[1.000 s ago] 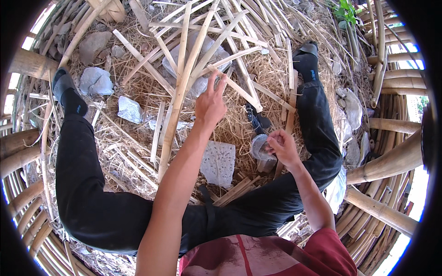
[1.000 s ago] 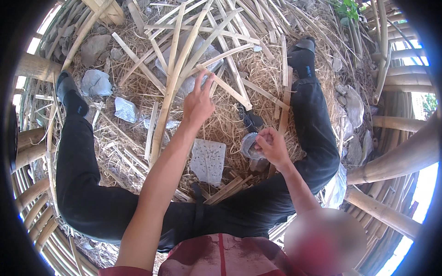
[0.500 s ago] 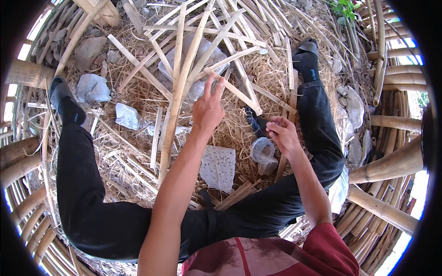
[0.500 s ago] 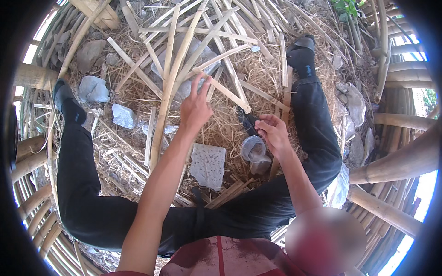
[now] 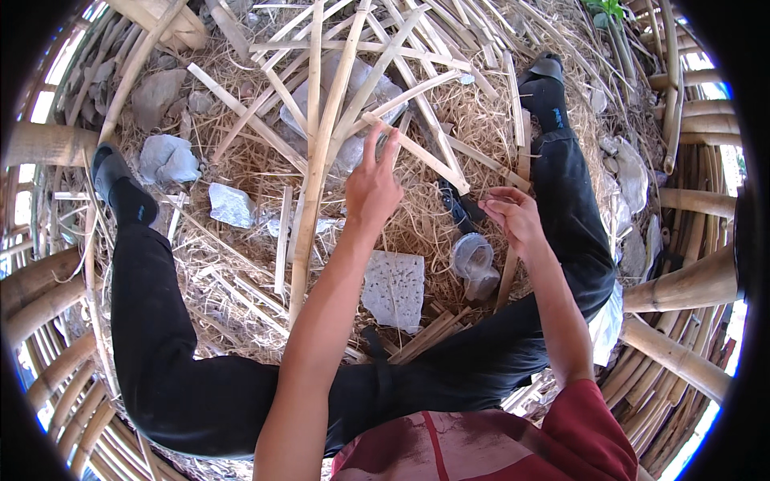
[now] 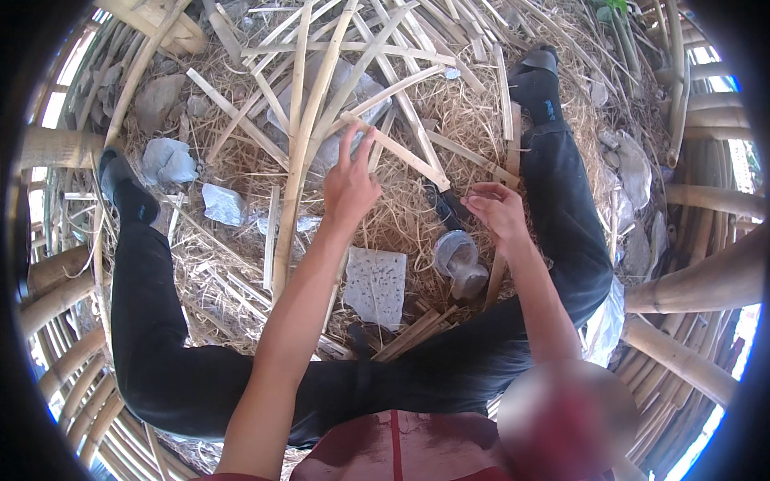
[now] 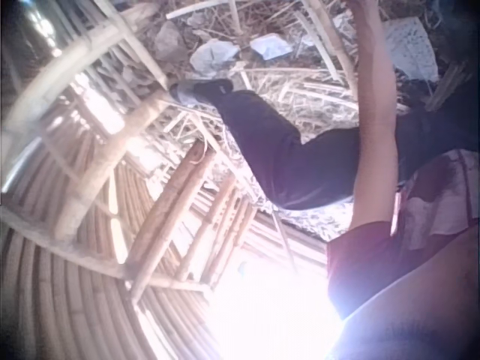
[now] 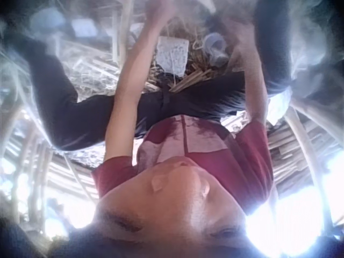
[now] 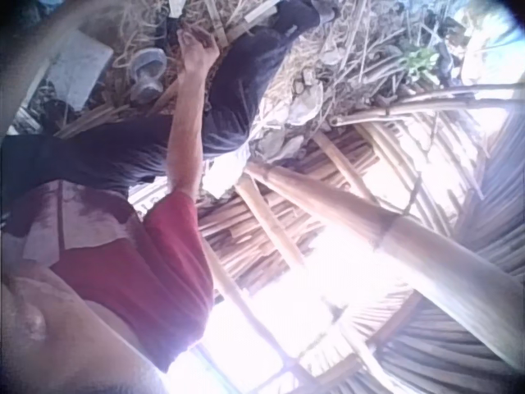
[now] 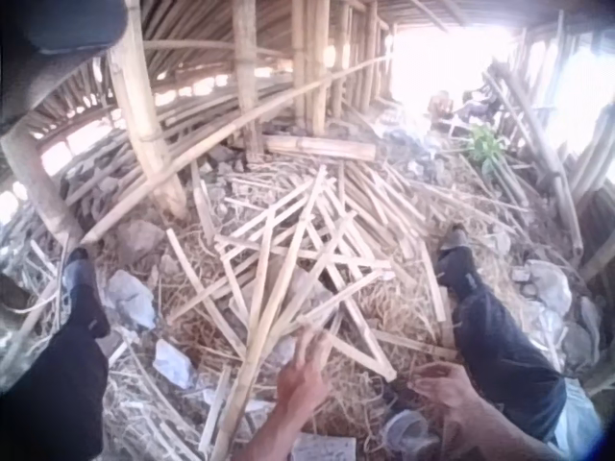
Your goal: The person weaves bamboo strips together, using a hammer to tap a nail into the wood and a small knife to trim the strips.
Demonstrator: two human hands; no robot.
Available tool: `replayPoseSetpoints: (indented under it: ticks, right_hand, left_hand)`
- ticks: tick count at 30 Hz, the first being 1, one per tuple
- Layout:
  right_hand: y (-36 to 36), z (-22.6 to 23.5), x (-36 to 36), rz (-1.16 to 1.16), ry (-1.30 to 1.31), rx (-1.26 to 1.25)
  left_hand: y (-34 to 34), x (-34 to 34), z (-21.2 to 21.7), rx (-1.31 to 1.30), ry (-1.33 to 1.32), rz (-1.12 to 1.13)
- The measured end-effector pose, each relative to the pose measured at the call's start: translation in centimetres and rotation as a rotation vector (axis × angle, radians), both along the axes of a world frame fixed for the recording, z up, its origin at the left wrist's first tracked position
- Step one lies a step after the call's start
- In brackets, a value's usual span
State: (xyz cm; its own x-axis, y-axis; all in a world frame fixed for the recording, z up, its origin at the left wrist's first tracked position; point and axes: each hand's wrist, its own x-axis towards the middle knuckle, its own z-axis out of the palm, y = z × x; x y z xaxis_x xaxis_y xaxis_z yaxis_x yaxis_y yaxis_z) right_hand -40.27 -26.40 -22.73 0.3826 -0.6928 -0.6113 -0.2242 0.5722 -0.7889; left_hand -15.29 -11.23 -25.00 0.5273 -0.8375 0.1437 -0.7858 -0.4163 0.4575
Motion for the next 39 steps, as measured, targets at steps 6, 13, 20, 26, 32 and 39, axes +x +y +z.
replayPoseSetpoints:
  ticks: [6,13,20,26,32,39]
  right_hand:
    - [-1.2,-4.3,-2.2,0.190,0.371,-0.452]
    - [-1.4,-2.4,1.3,0.047,0.099,-0.312]
    - [-2.1,1.1,11.3,0.246,-0.047,-0.596]
    - [-0.9,0.9,20.2,0.421,-0.115,-0.885]
    - [0.0,1.7,22.7,0.577,-0.075,-1.072]
    - [0.0,0.7,23.3,0.572,-0.077,-1.155]
  left_hand:
    - [-0.4,-0.2,-0.6,-0.082,-0.011,-0.007]
    - [-0.2,0.0,0.4,0.021,0.042,0.016]
    - [-0.3,0.0,0.1,-0.054,0.037,0.030]
    - [-0.3,-0.3,0.3,-0.001,0.140,0.072]
    - [-0.1,0.0,-0.8,-0.079,0.108,0.069]
    - [0.0,0.1,-1.1,-0.074,0.152,0.061]
